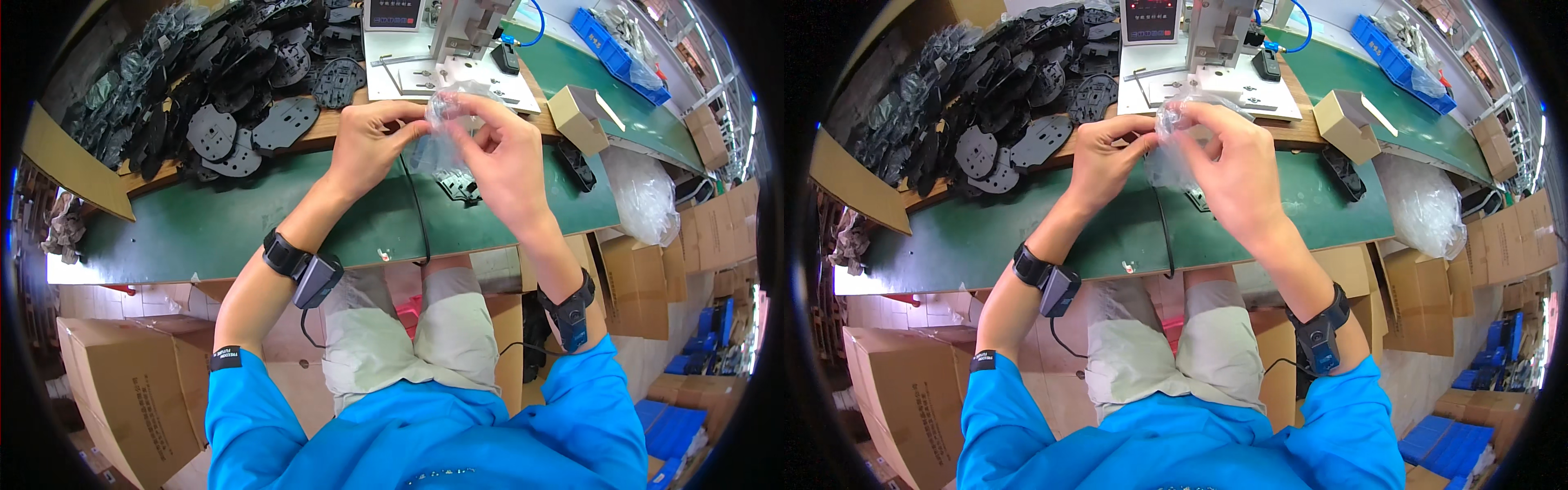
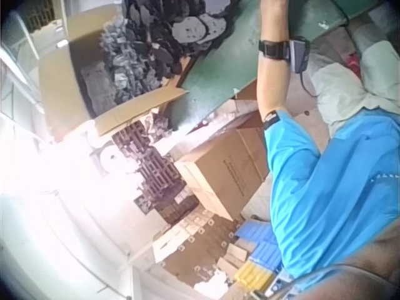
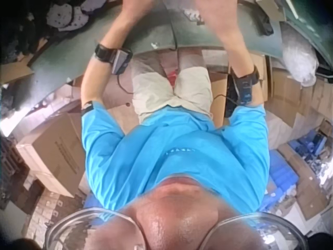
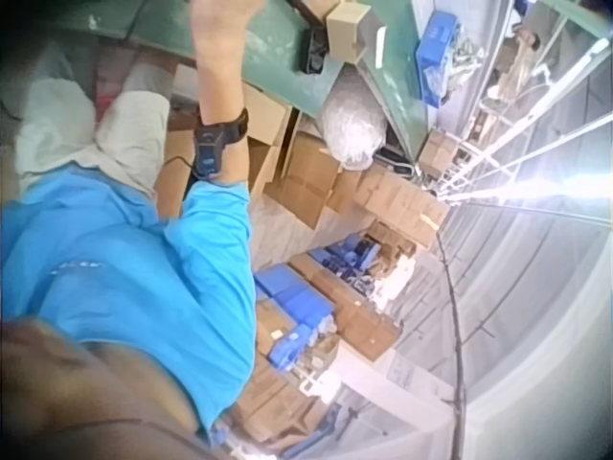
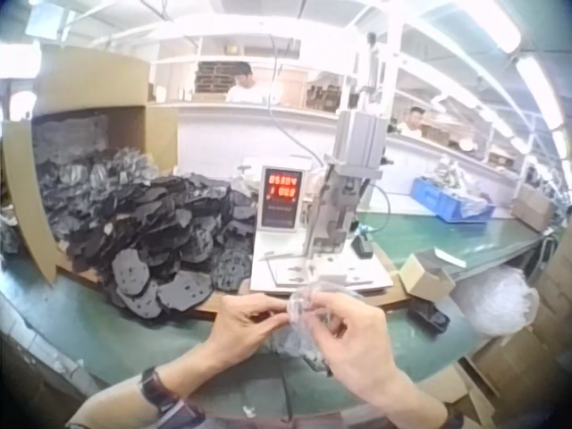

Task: The person removes a metal component from a plastic bag, places a mouse base into a machine to press it, and then peels a layer of film off a long metal strip.

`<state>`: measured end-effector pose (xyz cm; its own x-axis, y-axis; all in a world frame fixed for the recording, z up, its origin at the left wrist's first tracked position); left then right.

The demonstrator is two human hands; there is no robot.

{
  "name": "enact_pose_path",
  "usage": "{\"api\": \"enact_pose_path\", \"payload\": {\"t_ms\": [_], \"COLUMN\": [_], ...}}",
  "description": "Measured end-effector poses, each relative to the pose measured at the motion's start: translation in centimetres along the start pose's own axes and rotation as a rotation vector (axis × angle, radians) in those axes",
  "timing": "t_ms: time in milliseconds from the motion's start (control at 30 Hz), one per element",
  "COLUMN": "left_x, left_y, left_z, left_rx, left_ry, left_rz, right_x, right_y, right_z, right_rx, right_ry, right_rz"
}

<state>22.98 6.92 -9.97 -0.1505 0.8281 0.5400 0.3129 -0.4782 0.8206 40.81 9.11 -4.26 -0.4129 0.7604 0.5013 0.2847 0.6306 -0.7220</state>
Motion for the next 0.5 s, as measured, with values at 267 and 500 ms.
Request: {"api": "enact_pose_path", "payload": {"t_ms": [267,500], "left_x": [-0.4,-0.7], "left_y": [1.9,3.2], "left_z": [-0.1,0.1], "left_rx": [0.406,0.493], "left_ry": [-0.012,-0.041], "left_rz": [0.48,0.638], "right_x": [-0.1,-0.3], "right_y": [0.6,0.8], "right_z": [0.0,0.0], "right_rx": [-0.072,-0.039], "right_ry": [-0.004,-0.038], "right_rz": [-0.071,-0.089]}}
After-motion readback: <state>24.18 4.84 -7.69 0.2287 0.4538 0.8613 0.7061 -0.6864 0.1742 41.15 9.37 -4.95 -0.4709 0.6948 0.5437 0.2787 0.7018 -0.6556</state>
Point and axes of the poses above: each hand's wrist, its own x-axis towards the middle knuckle, its own z-axis out of the palm, y = z × x, the point moved 4 cm from there along x, towards the middle knuckle, and after that the axes turned 2 degrees about y, right-handed, at the moved point
